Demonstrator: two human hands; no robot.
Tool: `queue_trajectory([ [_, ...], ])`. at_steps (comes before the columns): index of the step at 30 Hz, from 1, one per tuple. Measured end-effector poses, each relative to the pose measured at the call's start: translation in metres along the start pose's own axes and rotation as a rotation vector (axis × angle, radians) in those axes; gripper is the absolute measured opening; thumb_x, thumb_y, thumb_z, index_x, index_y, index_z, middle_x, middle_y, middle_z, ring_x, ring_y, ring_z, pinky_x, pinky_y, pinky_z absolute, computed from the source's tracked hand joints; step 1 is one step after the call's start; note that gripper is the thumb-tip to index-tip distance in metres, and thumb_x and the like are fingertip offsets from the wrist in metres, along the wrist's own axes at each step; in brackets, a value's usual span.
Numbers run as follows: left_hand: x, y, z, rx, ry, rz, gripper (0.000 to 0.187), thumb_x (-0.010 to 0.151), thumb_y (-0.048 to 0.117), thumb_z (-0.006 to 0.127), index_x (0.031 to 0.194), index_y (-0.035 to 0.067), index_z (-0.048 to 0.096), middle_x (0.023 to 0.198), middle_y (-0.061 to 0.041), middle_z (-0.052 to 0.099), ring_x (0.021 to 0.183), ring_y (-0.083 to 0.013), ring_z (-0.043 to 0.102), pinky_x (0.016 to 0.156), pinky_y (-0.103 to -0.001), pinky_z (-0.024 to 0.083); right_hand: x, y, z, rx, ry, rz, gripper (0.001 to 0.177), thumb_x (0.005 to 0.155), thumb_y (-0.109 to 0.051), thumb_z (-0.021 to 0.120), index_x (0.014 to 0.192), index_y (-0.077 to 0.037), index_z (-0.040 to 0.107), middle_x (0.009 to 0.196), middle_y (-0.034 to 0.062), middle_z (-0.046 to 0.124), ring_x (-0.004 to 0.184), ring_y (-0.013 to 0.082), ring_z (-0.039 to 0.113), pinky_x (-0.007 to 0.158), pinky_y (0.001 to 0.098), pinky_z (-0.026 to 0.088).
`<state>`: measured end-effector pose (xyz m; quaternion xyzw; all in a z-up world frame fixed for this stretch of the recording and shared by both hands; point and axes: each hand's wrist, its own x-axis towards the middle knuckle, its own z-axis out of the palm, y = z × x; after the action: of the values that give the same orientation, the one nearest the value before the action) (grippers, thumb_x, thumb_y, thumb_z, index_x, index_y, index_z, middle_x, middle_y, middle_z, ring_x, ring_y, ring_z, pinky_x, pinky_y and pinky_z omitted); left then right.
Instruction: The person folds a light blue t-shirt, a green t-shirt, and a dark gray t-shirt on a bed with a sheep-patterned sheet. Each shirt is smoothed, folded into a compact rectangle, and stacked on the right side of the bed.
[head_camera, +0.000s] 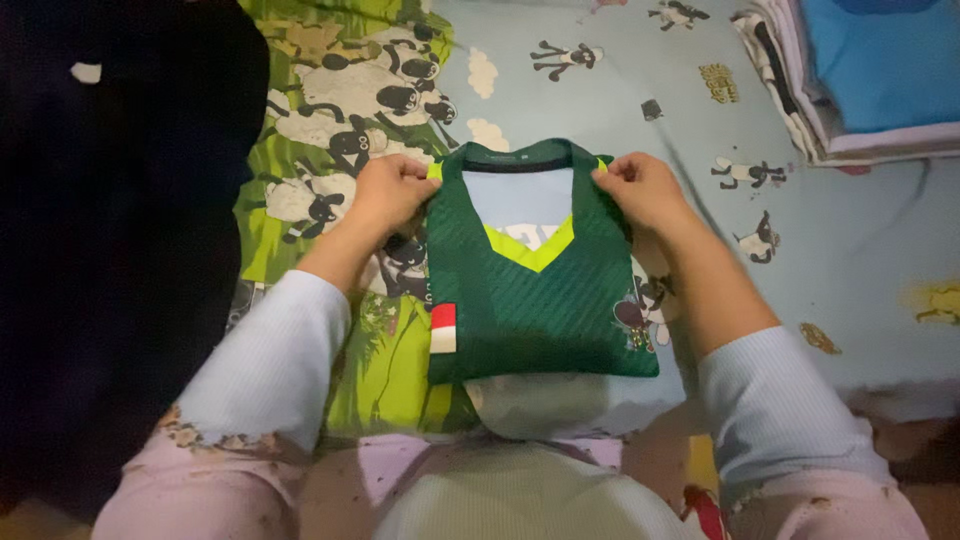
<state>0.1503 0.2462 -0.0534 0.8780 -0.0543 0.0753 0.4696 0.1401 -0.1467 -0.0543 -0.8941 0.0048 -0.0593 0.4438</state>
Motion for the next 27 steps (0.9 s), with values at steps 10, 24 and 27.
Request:
queue_trajectory([
  [10,0.009,0.002,0.020,0.072,0.190,0.173,0.022,0.078,0.012,0.084,0.094,0.003,0.073,0.077,-0.009,0.072,0.070,-0.0224,0.070,0.067,-0.036,0.055,-0.007,-0.020,0.001,-0.182,0.245,-0.117,0.027,0.093,-0.027,0.077,0.099,-0.004,0.066,0.087,0.0074,0.070,0.078,0.0212,0.066,0.070,0.0363,0.052],
  [24,-0.097,0.084,0.031,0.372,-0.153,0.406,0.063,0.101,0.037,0.058,0.144,-0.006,0.044,0.151,-0.028,0.043,0.144,-0.0418,0.036,0.116,-0.053,0.030,-0.075,-0.081,0.034,-0.583,-0.080,-0.455,0.083,0.103,-0.049,0.059,0.151,0.015,0.033,0.158,0.0445,0.022,0.150,0.0557,0.022,0.118,0.0587,0.020],
  [27,-0.110,0.090,0.041,0.527,-0.217,0.400,0.085,0.099,0.057,0.051,0.151,-0.008,0.032,0.159,-0.028,0.031,0.151,-0.0392,0.024,0.119,-0.055,0.019,-0.069,-0.080,0.050,-0.621,-0.008,-0.408,0.093,0.099,-0.057,0.053,0.151,0.016,0.029,0.159,0.0426,0.019,0.152,0.0526,0.015,0.122,0.0570,0.016],
])
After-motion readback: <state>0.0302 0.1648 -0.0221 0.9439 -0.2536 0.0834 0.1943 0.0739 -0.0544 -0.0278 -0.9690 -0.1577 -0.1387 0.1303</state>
